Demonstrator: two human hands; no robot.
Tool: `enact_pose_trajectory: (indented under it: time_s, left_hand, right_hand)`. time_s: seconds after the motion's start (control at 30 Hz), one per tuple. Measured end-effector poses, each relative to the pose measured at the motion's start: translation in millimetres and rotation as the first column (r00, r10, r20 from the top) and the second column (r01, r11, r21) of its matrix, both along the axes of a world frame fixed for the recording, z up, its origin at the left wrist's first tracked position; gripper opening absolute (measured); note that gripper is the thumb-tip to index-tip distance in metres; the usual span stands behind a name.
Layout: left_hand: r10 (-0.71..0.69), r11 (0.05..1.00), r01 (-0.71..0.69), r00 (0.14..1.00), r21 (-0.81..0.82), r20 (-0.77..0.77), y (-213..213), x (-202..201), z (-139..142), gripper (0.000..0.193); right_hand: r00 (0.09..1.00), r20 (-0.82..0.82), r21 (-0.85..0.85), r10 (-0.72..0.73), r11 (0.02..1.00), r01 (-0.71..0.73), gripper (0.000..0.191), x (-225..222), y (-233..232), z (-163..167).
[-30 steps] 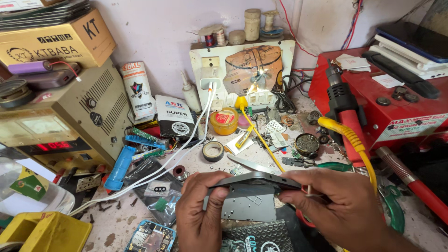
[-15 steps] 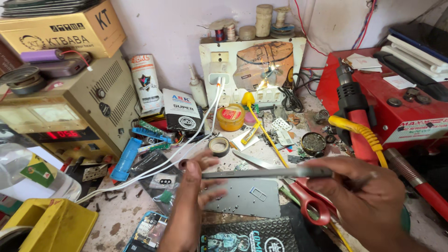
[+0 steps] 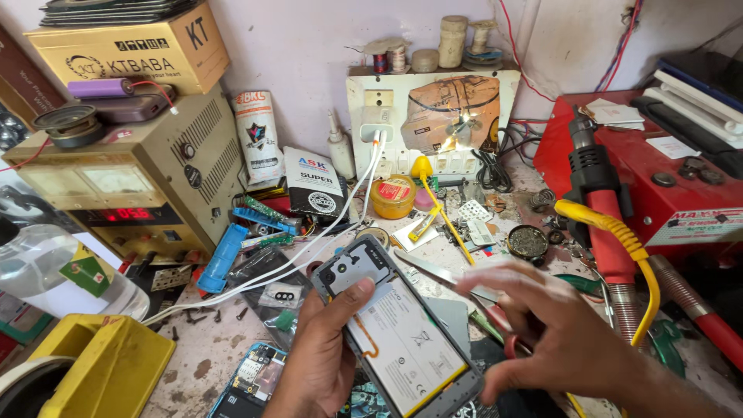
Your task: The person pries open the back cover of a smartphone, uses tweezers to work on the internal components, wipes parts with a cloth, and presses the cover back onto the phone body while handling the device on a cluttered repair workbench.
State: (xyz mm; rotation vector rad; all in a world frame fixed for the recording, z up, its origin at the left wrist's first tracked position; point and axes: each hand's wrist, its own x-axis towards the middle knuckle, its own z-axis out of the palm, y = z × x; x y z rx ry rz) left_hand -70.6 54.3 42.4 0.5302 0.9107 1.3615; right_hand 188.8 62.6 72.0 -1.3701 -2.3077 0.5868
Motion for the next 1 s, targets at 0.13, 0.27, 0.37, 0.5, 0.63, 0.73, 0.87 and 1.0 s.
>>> enact_pose_trajectory:
  time_s: [0.13,0.27,0.37,0.5,0.63,0.73,0.87,1.0]
  left_hand:
    - [0.020,0.997,-0.014,0.997,0.074,-0.077,3,-4,-3,0.053]
    - [0.008,0.995,0.014,0.973,0.095,-0.233,5,-4,-9,0.045]
    - [-0.057,0.991,0.086,0.964,0.102,-0.260,2,1,-15,0.042]
    - [-0.092,0.987,0.128,0.949,0.101,-0.300,1,8,-18,0.043]
    - [-0.157,0.981,0.189,0.910,0.046,-0.383,1,9,-16,0.046]
    - [-0.210,0.975,0.222,0.893,-0.016,-0.398,-2,6,-14,0.059]
    - [-0.275,0.956,0.235,0.929,-0.178,-0.248,-3,7,-11,0.057]
    - [-0.338,0.940,0.341,0.905,-0.034,-0.258,-4,9,-12,0.058]
  right_hand:
    - [1.000,-0.008,0.109,-0.017,0.994,0.018,0.125,7,10,-7]
    - [0.995,-0.016,0.273,-0.097,0.957,0.098,0.086,16,22,-17]
    - [0.984,-0.011,0.296,-0.180,0.939,0.175,0.052,19,27,-23]
    - [0.952,0.076,0.241,-0.297,0.932,0.271,0.038,16,27,-27]
    - [0.888,0.256,0.185,-0.382,0.921,0.343,0.036,10,25,-28]
    - [0.875,0.292,0.226,-0.385,0.917,0.328,0.042,9,24,-29]
    - [0.937,0.175,0.385,-0.302,0.897,0.217,0.046,11,25,-28]
    - [0.961,-0.067,0.178,-0.269,0.944,0.277,0.033,9,18,-23]
